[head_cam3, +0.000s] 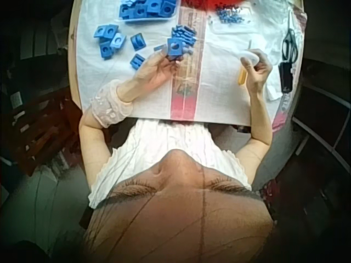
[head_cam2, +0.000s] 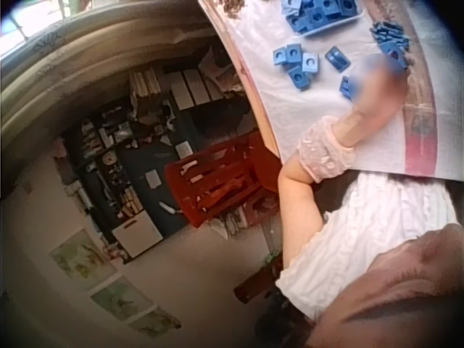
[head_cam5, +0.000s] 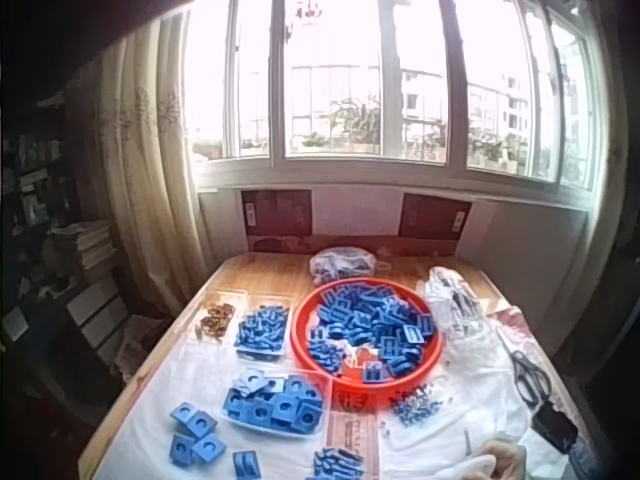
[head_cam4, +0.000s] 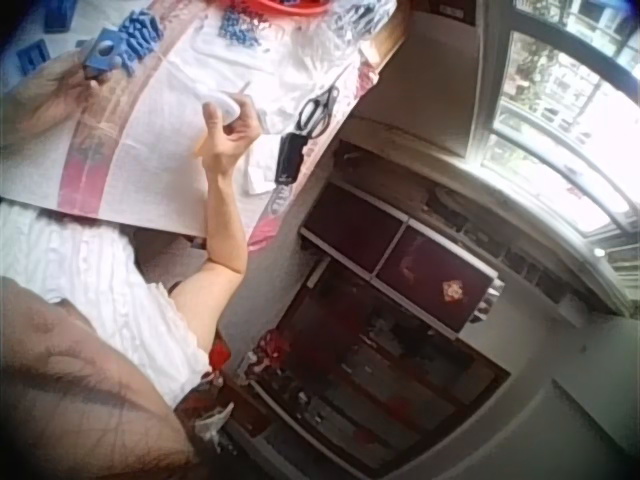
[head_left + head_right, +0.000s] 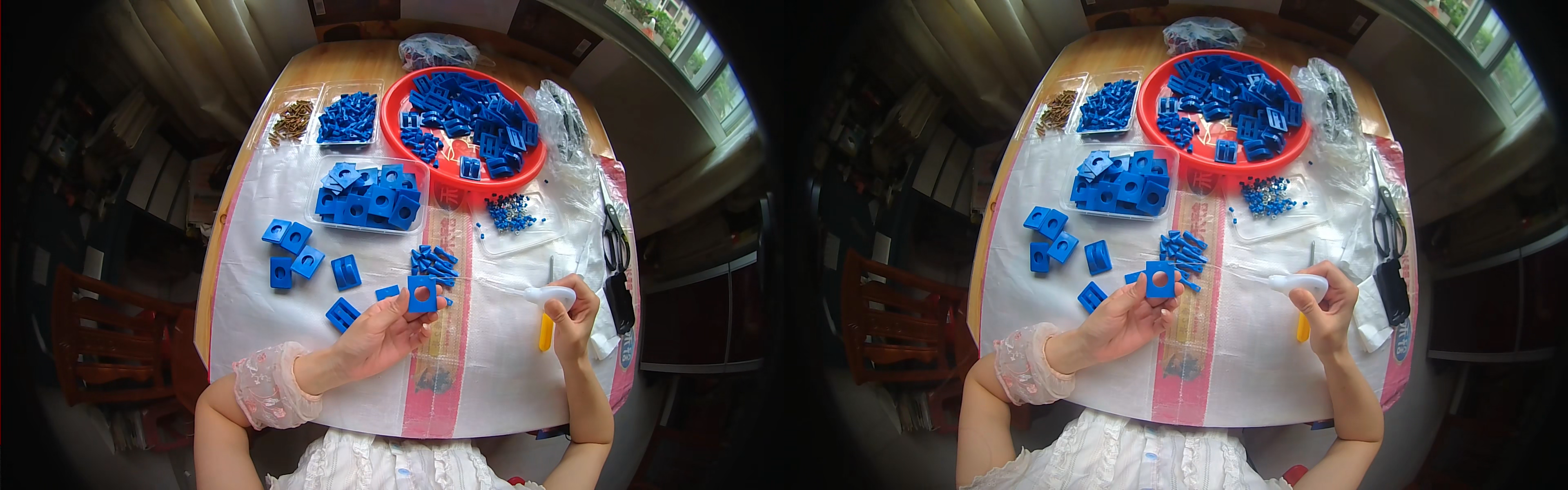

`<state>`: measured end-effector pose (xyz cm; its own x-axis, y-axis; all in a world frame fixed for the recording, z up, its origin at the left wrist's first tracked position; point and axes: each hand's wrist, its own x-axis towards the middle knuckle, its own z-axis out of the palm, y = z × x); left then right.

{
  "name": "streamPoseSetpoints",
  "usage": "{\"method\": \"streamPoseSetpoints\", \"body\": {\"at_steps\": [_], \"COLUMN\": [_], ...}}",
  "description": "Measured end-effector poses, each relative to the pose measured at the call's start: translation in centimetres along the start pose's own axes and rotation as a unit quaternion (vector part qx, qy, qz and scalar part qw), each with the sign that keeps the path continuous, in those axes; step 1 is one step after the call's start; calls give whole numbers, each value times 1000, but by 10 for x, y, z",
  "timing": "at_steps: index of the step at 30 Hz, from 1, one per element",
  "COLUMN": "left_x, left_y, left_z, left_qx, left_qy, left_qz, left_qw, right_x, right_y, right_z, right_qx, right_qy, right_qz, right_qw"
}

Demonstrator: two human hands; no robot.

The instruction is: Assembling blue plastic components using liquid adhesive and small blue pegs on a table.

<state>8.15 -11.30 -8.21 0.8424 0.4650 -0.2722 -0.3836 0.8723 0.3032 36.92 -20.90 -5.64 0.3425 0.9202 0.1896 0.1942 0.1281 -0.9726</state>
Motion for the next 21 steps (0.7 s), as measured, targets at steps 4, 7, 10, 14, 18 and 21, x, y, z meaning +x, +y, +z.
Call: {"method": "streamPoseSetpoints", "body": {"at_steps": [4,7,10,14,18,21], "left_x": [0,0,0,0,0,0], "left_y": [0,0,0,0,1,1], "left_z": [-1,-1,0,1,1,1], "left_qx": [0,-3,-2,-2,0,-1], "left_qy": [-4,-3,0,7,11,8], "left_qz": [1,0,0,1,0,0], "left_qw": [1000,1000,1000,1000,1000,1000], "right_x": [0,0,0,0,0,0], "right_y": [0,0,1,0,0,-1], "right_z": [1,0,0,0,0,0], "right_qx": [3,4,2,2,0,3], "right_qy": [2,0,2,-1,-1,3], "right_qz": [-2,1,-2,-5,-4,-4], "right_qw": [1000,1000,1000,1000,1000,1000]}}
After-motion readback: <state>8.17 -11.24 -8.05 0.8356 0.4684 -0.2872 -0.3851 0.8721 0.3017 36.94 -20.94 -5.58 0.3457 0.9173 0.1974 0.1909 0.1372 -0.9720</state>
